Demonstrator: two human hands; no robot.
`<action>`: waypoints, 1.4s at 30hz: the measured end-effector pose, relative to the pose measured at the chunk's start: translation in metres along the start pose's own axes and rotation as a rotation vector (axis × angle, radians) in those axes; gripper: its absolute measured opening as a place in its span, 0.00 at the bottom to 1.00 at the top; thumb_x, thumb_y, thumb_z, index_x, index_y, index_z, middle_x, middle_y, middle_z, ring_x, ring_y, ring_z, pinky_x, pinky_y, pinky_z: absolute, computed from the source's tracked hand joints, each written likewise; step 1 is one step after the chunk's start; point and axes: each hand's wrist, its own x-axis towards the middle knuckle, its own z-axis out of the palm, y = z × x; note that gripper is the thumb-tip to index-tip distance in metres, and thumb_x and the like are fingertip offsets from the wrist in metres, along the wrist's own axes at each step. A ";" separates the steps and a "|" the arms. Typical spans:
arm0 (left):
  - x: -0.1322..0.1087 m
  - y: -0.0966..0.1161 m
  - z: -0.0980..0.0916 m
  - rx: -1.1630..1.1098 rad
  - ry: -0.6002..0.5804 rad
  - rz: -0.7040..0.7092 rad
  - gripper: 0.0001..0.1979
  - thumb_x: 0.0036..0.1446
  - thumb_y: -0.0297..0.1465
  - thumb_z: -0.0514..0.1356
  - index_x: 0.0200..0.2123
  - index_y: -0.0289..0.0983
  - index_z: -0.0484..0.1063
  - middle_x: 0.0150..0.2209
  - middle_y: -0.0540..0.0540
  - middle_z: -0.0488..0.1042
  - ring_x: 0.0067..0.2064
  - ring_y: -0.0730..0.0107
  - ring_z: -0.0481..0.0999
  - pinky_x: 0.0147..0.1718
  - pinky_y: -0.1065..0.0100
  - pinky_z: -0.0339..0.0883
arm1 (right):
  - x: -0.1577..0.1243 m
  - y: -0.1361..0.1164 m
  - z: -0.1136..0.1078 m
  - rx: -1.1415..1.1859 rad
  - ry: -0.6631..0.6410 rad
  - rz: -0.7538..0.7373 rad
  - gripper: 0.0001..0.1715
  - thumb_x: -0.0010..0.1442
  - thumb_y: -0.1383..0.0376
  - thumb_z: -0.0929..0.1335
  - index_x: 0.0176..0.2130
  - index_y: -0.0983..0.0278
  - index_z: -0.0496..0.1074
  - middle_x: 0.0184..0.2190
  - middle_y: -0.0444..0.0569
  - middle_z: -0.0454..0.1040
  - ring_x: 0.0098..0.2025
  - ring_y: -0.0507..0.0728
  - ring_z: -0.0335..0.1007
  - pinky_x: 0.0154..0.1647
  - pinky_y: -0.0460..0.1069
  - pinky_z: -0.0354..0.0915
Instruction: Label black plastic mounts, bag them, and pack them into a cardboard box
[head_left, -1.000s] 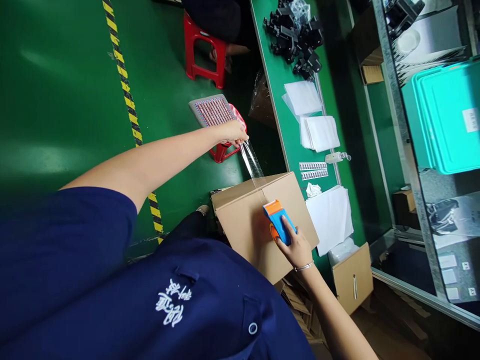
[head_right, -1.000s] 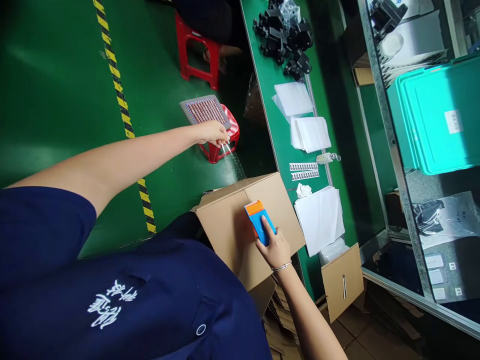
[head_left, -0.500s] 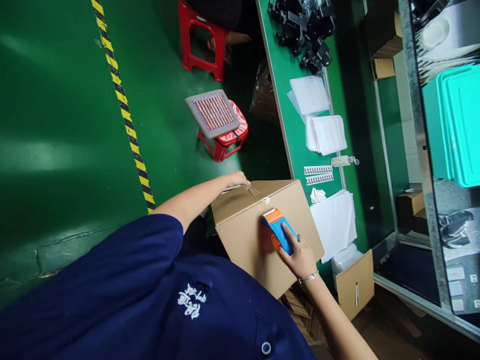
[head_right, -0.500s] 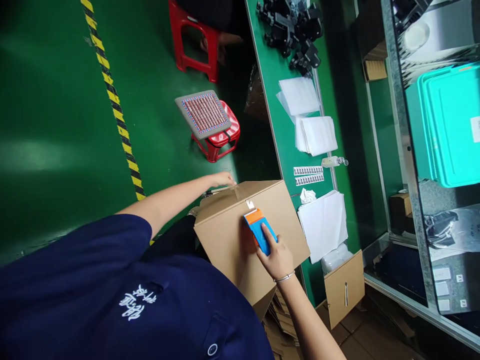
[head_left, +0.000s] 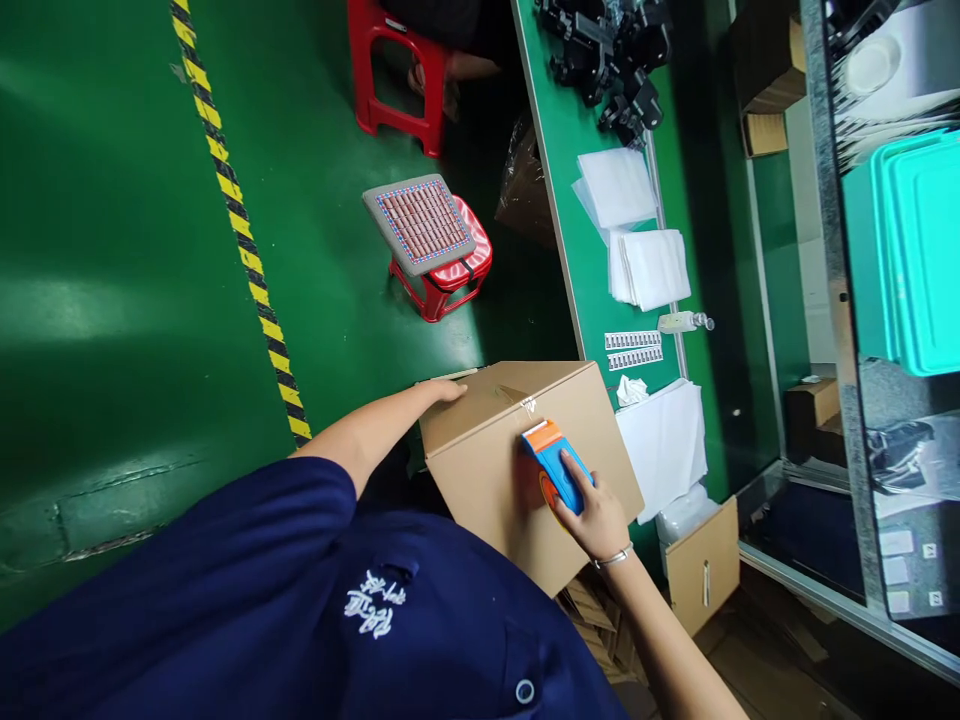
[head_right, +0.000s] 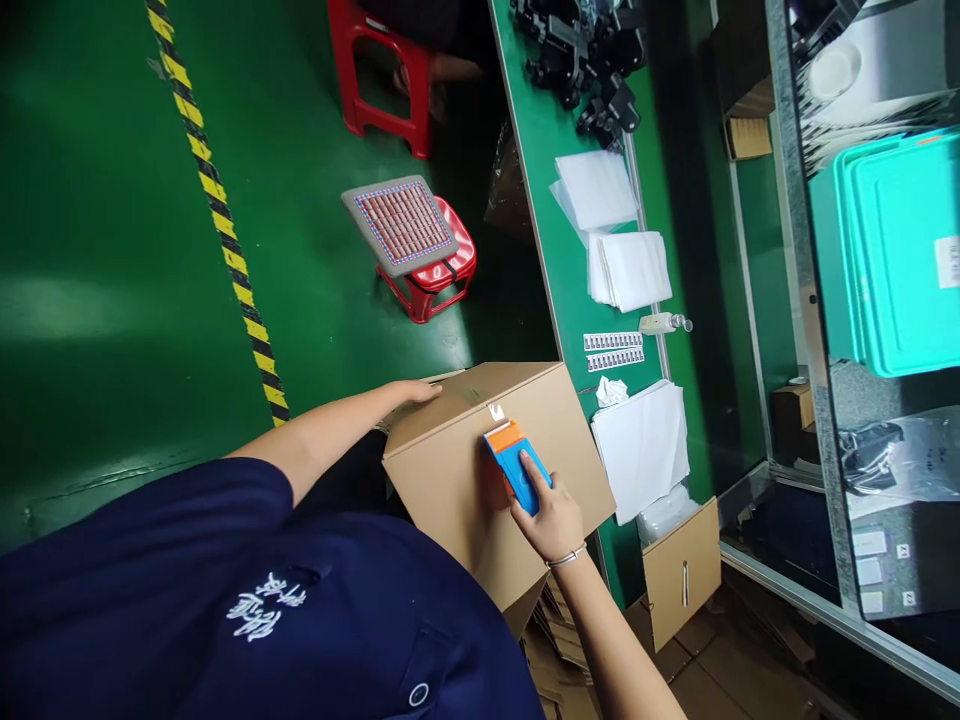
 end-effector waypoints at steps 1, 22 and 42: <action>-0.003 0.012 -0.002 0.038 0.028 0.011 0.29 0.64 0.46 0.47 0.59 0.34 0.66 0.59 0.33 0.69 0.64 0.51 0.64 0.60 0.52 0.57 | 0.000 0.000 -0.001 -0.001 -0.005 0.006 0.36 0.59 0.54 0.65 0.65 0.56 0.60 0.36 0.50 0.68 0.31 0.58 0.73 0.30 0.51 0.68; -0.066 0.115 0.058 0.799 0.259 0.143 0.26 0.67 0.46 0.43 0.62 0.42 0.60 0.58 0.42 0.72 0.57 0.48 0.72 0.53 0.54 0.65 | -0.175 0.145 0.065 -0.088 -0.187 0.037 0.36 0.62 0.56 0.65 0.67 0.48 0.55 0.35 0.49 0.67 0.28 0.54 0.68 0.23 0.44 0.51; -0.067 0.133 0.308 0.842 -0.347 1.094 0.33 0.65 0.44 0.44 0.69 0.35 0.48 0.69 0.37 0.52 0.70 0.55 0.51 0.68 0.50 0.33 | -0.319 0.280 0.181 0.045 -0.133 -0.036 0.35 0.61 0.57 0.64 0.66 0.48 0.57 0.39 0.53 0.69 0.30 0.55 0.68 0.26 0.45 0.51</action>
